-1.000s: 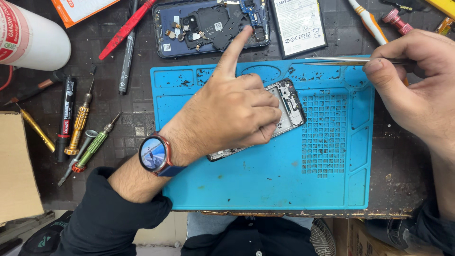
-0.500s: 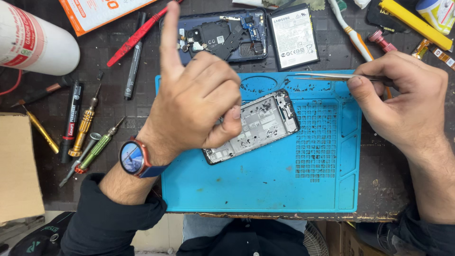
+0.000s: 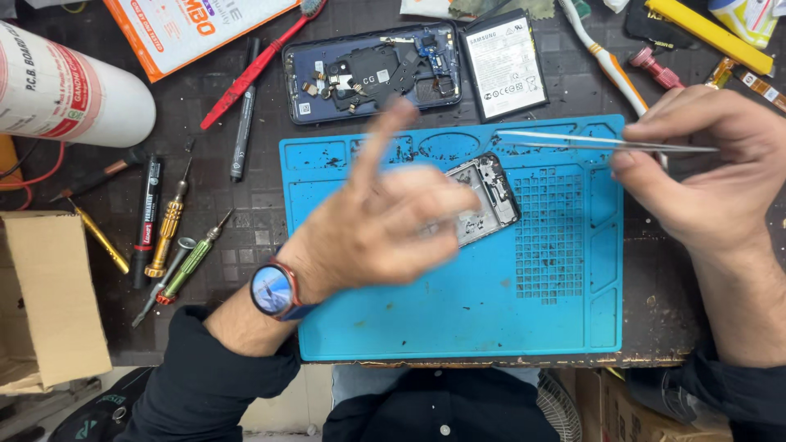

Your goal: The person works on a disassembled smartphone at a repair bench, holding the midframe with one hand and using tweezers to scrape and remove old adhesive and debris from the frame edges and interior. They reposition the frame repeatedly to clean different sides, with the phone's back cover, battery, and small components laid out on the work mat.

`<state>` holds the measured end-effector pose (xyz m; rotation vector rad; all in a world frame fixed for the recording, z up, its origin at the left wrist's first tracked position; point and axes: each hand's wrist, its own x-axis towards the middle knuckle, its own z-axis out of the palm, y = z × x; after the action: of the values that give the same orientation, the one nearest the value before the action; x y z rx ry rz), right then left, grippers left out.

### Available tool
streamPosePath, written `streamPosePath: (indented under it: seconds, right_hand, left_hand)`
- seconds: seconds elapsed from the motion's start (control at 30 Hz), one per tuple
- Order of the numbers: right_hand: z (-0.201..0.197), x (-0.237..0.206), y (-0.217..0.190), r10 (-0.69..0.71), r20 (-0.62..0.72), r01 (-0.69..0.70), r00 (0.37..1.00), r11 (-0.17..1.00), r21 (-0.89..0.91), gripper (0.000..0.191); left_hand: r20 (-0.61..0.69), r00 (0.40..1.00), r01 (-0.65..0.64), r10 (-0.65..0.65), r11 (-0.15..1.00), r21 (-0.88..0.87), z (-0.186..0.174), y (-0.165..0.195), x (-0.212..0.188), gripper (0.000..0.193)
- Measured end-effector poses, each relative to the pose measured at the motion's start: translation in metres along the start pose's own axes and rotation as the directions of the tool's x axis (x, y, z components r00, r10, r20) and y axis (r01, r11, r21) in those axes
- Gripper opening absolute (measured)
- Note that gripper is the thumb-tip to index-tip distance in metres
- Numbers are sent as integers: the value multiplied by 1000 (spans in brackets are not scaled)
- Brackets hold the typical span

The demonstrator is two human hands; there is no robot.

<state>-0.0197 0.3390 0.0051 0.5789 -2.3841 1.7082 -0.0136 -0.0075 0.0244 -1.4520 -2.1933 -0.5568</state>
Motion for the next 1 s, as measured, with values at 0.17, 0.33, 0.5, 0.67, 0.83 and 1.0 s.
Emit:
streamPosePath:
  seconds: [0.17,0.33,0.5,0.67,0.83,1.0]
  right_hand:
    - [14,4,-7,106,-60,-49,993,800,599,19]
    - [22,10,-7,34,67,-50,997,965,256,13]
    - [27,4,-7,135,224,-119,965,989,-84,13]
    - [33,7,-10,228,226,-218,947,974,-66,21]
    - [35,1,-16,265,141,-282,954,952,118,25]
    - [57,-37,-50,366,-104,-322,925,898,299,23]
  left_hand:
    - [60,993,-99,104,992,-84,12,29,-5,17]
    - [247,961,131,-123,991,-13,17,27,-1,66]
    - [273,908,337,-319,941,-22,11,22,7,90]
    - [241,876,436,-417,899,-30,6,22,12,87]
    - [192,858,489,-476,872,-23,5,22,14,83]
    - [244,881,446,-405,884,-143,2,23,16,79]
